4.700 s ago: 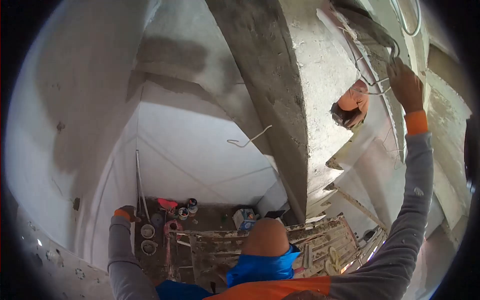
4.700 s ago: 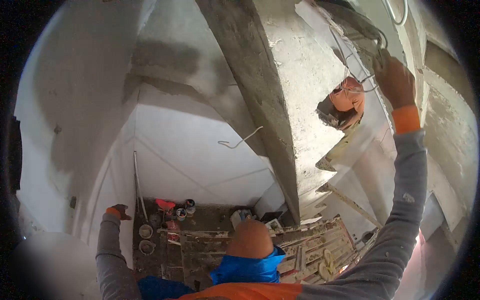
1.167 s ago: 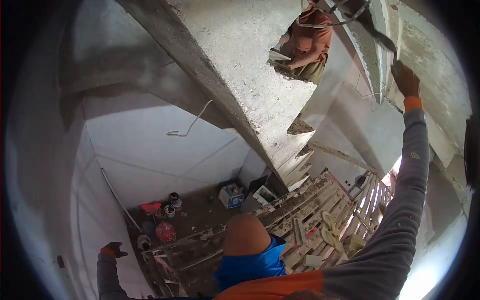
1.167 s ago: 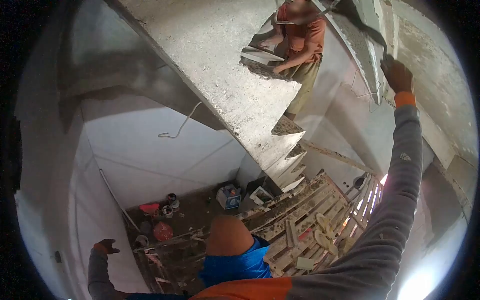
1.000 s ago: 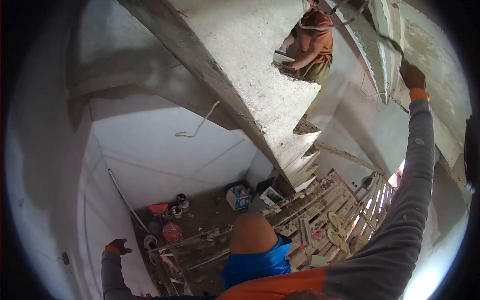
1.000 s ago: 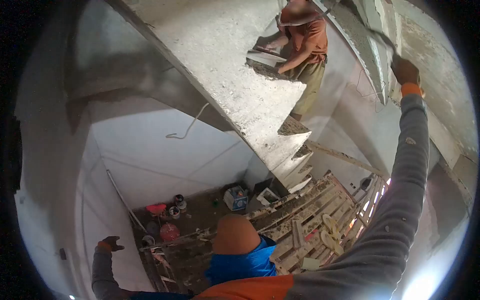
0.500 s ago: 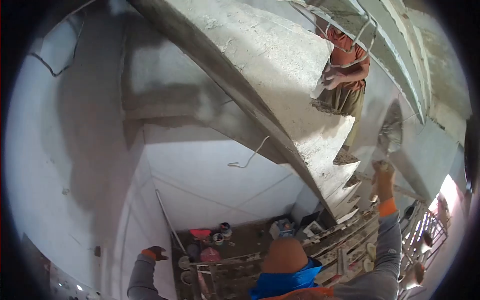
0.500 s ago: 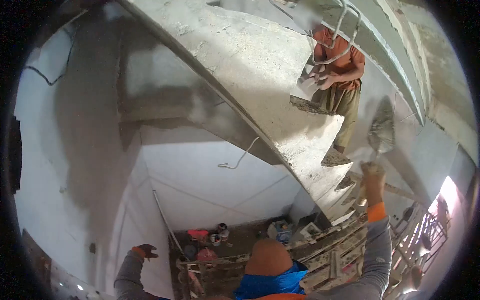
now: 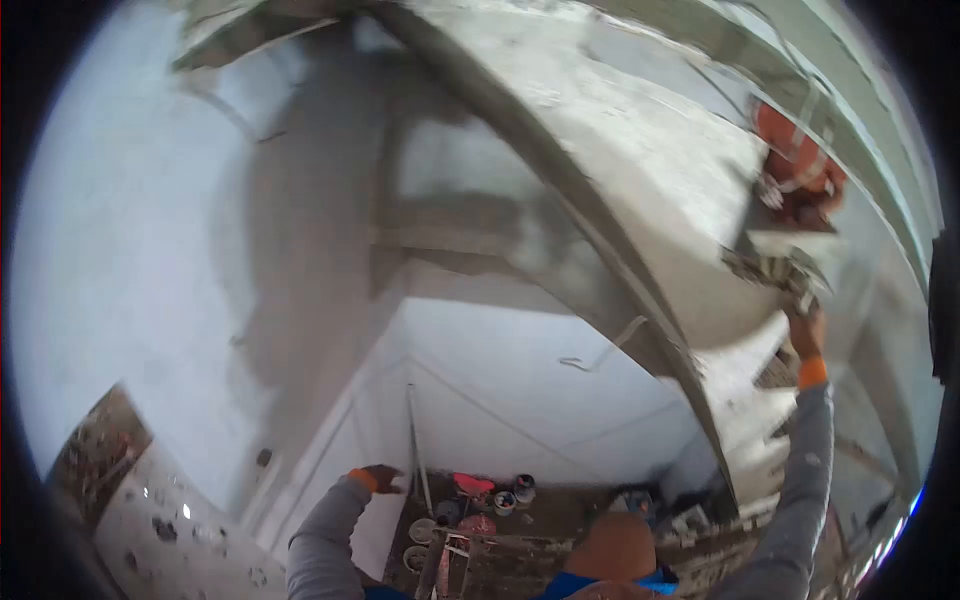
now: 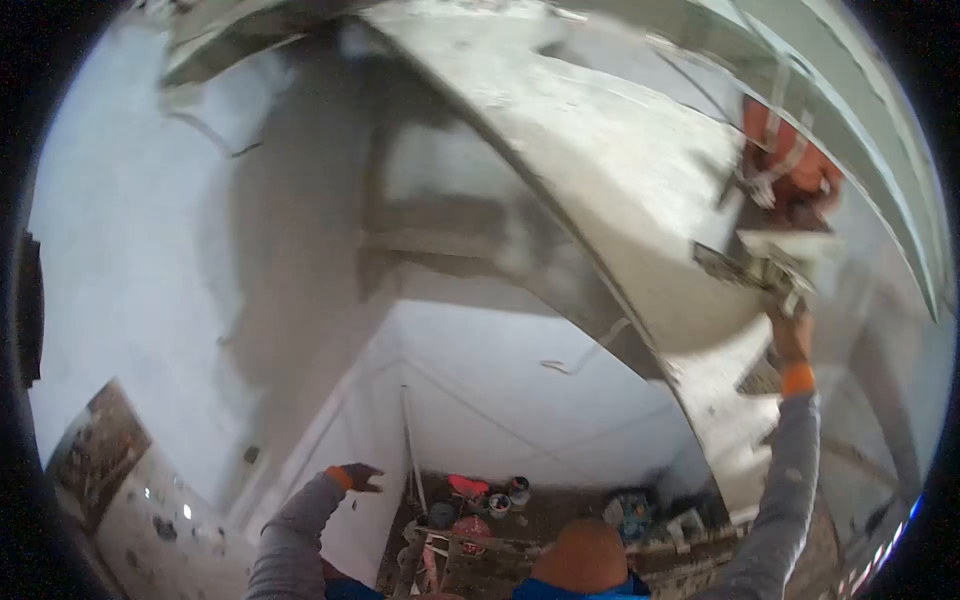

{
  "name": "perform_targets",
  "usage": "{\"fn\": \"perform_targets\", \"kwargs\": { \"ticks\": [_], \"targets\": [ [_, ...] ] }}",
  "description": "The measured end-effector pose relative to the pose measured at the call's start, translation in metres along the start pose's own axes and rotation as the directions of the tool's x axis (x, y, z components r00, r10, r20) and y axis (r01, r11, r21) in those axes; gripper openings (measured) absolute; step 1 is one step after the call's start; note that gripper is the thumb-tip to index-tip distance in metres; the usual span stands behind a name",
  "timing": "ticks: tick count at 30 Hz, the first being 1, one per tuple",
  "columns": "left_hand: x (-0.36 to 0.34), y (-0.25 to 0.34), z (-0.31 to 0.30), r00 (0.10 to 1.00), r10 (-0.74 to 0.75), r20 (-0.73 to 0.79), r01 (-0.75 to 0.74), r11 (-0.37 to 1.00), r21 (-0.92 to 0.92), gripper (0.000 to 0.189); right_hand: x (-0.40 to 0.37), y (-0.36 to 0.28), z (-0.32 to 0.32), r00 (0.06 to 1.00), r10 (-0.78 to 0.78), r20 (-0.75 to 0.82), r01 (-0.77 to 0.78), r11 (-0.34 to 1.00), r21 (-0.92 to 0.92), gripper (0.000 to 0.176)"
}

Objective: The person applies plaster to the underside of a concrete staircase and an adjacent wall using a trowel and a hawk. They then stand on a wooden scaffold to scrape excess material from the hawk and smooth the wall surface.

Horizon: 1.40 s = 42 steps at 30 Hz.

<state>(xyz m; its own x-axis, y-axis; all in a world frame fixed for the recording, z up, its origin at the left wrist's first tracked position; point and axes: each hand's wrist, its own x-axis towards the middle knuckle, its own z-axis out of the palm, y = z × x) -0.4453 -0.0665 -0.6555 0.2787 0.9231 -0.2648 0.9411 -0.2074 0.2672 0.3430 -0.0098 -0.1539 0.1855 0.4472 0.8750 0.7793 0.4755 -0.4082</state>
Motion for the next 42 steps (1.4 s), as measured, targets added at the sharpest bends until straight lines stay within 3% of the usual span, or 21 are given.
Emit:
{"fn": "perform_targets", "kwargs": {
  "ticks": [1,4,7,9,10,13,14,18,21,22,24,26,28,33,34,36,37,38,39,41,42],
  "targets": [
    [0.0,0.008,-0.012,0.992,0.072,-0.102,-0.074,0.997,-0.016,0.068,0.02,0.07,0.015,0.994,-0.05,-0.101,0.057,0.996,0.069,0.055],
    [0.01,0.027,-0.035,0.951,0.117,-0.286,-0.131,0.991,-0.032,0.07,0.03,0.072,0.011,0.998,-0.012,-0.054,0.01,1.0,-0.027,0.058],
    [0.001,0.069,-0.069,0.966,0.12,-0.231,-0.14,0.988,-0.071,0.071,0.043,0.085,0.015,0.998,-0.029,-0.049,0.021,0.989,-0.147,0.06],
    [-0.005,0.083,-0.076,0.98,0.104,-0.173,-0.124,0.986,-0.111,0.071,0.055,0.119,0.019,0.991,0.046,-0.124,-0.09,0.924,-0.371,0.062],
    [-0.011,0.094,-0.08,0.982,0.105,-0.155,-0.124,0.985,-0.117,0.071,0.051,0.1,0.017,0.991,0.097,-0.09,-0.12,0.945,-0.303,0.068],
    [-0.024,0.116,-0.087,0.994,0.088,-0.069,-0.098,0.983,-0.155,0.072,0.048,0.069,0.016,0.99,0.12,-0.077,-0.14,0.916,-0.375,0.072],
    [-0.022,0.114,-0.082,0.995,0.082,-0.063,-0.091,0.983,-0.157,0.072,0.049,0.079,0.019,0.993,0.027,-0.119,-0.069,0.929,-0.363,0.077],
    [-0.02,0.115,-0.074,0.995,0.095,-0.043,-0.1,0.984,-0.146,0.071,0.053,0.068,0.018,0.977,0.199,-0.077,-0.213,0.91,-0.354,0.068],
    [-0.01,0.104,-0.062,0.983,0.157,-0.099,-0.172,0.972,-0.162,0.071,0.053,0.092,0.034,0.975,-0.155,-0.158,0.117,0.968,-0.222,0.059],
    [-0.011,0.105,-0.062,0.972,0.204,-0.113,-0.222,0.957,-0.185,0.071,0.053,0.112,0.03,0.996,-0.084,0.016,0.084,0.94,-0.331,0.053],
    [-0.007,0.104,-0.059,0.968,0.231,-0.094,-0.245,0.953,-0.18,0.07,0.041,0.115,0.024,0.999,-0.039,0.036,0.05,0.923,-0.382,0.046],
    [0.006,0.083,-0.039,0.956,0.283,-0.08,-0.293,0.944,-0.152,0.073,0.029,0.091,0.026,0.997,-0.063,-0.047,0.043,0.94,-0.339,0.039],
    [-0.014,0.116,-0.065,0.983,0.179,0.046,-0.173,0.977,-0.123,0.073,0.011,0.057,0.038,0.984,-0.1,-0.145,0.065,0.971,-0.231,0.032],
    [0.0,0.111,-0.05,0.982,0.187,0.001,-0.184,0.968,-0.169,0.074,-0.059,-0.021,0.083,0.928,-0.188,-0.321,0.259,0.946,0.193,0.015],
    [0.002,0.109,-0.047,0.98,0.197,-0.006,-0.196,0.97,-0.146,0.074,-0.081,-0.04,0.087,0.936,-0.208,-0.284,0.261,0.951,0.164,0.014],
    [0.008,0.104,-0.038,0.979,0.2,-0.029,-0.202,0.974,-0.105,0.074,-0.129,-0.123,0.089,0.989,-0.068,-0.131,0.092,0.978,0.187,0.01],
    [0.009,0.106,-0.038,0.982,0.187,-0.034,-0.19,0.973,-0.128,0.073,-0.15,-0.126,0.113,0.988,-0.065,-0.143,0.125,0.874,0.469,0.008],
    [0.008,0.109,-0.04,0.984,0.171,-0.039,-0.175,0.973,-0.152,0.072,-0.171,-0.147,0.115,0.999,0.011,0.034,-0.024,0.919,0.394,0.007],
    [0.007,0.111,-0.043,0.987,0.157,-0.042,-0.162,0.971,-0.176,0.071,-0.192,-0.162,0.13,0.979,0.166,0.121,-0.204,0.853,0.481,0.008],
    [0.005,0.116,-0.046,0.988,0.144,-0.051,-0.151,0.964,-0.217,0.07,-0.234,-0.163,0.149,0.98,0.004,0.198,-0.09,0.9,0.427,0.014],
    [0.003,0.118,-0.048,0.989,0.135,-0.057,-0.144,0.96,-0.239,0.07,-0.247,-0.171,0.153,0.936,0.064,0.346,-0.212,0.887,0.411,0.012]
  ]
}}
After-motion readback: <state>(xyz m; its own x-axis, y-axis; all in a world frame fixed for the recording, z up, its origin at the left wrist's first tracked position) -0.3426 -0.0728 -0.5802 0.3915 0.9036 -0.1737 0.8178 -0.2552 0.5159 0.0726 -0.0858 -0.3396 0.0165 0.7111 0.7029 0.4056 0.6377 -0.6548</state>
